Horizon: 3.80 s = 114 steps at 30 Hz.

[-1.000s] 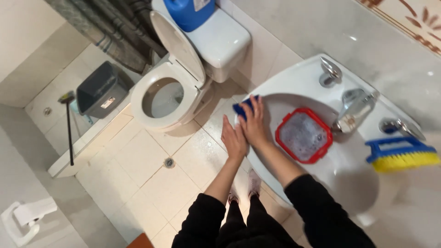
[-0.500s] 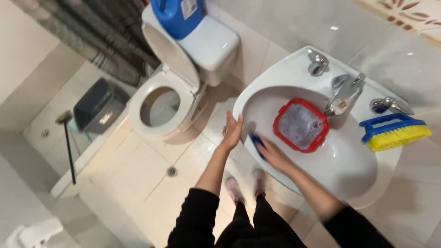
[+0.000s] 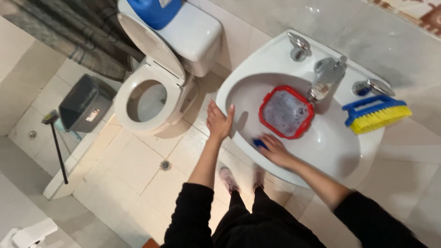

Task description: Cleaning a bathroom sink using a sponge, brush, and water

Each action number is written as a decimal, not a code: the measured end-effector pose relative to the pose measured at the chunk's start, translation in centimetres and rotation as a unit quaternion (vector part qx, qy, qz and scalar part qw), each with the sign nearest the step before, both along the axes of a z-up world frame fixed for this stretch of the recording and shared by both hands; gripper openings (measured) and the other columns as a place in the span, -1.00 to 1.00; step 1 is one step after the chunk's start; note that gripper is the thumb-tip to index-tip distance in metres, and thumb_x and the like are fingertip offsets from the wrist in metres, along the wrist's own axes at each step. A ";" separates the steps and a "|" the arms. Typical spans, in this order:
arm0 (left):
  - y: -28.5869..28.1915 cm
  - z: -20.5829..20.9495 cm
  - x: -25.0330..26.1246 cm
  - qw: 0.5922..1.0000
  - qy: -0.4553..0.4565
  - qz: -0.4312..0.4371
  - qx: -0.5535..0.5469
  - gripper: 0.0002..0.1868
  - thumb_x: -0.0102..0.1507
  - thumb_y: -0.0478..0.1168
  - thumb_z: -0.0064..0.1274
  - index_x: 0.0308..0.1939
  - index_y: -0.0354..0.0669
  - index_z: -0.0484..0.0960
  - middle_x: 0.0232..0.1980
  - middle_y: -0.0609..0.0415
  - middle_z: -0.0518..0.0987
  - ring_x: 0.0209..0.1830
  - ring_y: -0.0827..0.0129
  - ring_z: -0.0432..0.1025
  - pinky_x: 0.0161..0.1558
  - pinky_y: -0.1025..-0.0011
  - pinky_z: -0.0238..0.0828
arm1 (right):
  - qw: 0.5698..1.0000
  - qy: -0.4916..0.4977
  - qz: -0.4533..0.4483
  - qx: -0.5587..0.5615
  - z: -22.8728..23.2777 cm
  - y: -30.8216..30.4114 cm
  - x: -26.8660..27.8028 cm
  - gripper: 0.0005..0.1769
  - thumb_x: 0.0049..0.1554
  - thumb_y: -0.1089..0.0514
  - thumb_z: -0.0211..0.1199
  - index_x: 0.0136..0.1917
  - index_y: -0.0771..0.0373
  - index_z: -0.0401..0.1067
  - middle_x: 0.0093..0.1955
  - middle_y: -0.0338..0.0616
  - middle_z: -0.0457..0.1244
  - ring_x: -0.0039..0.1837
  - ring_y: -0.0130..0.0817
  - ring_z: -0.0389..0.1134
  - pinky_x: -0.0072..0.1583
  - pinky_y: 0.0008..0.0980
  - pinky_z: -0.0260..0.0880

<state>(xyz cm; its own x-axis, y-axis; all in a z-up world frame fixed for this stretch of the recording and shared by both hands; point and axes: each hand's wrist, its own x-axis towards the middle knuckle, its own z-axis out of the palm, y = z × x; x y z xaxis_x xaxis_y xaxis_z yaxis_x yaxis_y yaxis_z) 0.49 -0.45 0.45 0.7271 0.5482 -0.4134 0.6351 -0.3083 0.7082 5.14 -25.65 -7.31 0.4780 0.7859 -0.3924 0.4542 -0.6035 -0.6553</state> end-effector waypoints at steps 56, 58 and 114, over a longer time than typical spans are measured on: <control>-26.1 6.2 9.4 0.968 -0.117 -0.115 -0.189 -0.25 -0.20 0.21 0.31 0.00 0.16 0.42 0.04 -0.17 0.48 0.09 -0.03 0.40 0.08 0.23 0.35 | 0.906 -0.371 -0.201 -0.034 0.6 -10.7 10.4 -0.30 0.07 -0.21 0.09 0.47 -0.32 0.02 0.41 -0.15 0.06 0.36 -0.02 0.14 0.28 -0.16 0.21; -22.4 7.2 5.4 0.961 -0.139 -0.102 -0.215 -0.25 -0.23 0.12 0.38 -0.02 0.09 0.44 0.02 -0.23 0.50 0.06 -0.11 0.41 0.06 0.16 0.37 | 0.906 -0.386 -0.174 -0.015 -0.5 -11.3 10.9 -0.27 0.05 -0.24 0.13 0.46 -0.37 0.02 0.40 -0.18 0.07 0.35 -0.03 0.17 0.26 -0.15 0.25; -17.1 4.5 14.8 0.888 -0.122 -0.305 0.322 -0.08 0.05 0.09 0.16 0.34 -0.32 0.16 0.25 -0.13 0.42 0.36 0.19 0.22 0.38 0.04 -0.09 | 0.839 -0.372 -0.300 0.260 5.2 -5.7 18.1 -0.75 0.16 0.06 0.23 -0.07 0.31 0.40 0.01 0.10 0.04 0.15 0.17 0.12 0.23 -0.09 0.12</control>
<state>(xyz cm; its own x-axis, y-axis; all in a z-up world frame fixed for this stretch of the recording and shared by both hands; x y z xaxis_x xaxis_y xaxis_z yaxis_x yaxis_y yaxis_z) 15.28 -17.51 4.93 0.9946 0.0879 0.0548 0.0630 -0.9332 0.3538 23.22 -31.34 -2.13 0.8099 0.2879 0.5111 0.5702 -0.5909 -0.5707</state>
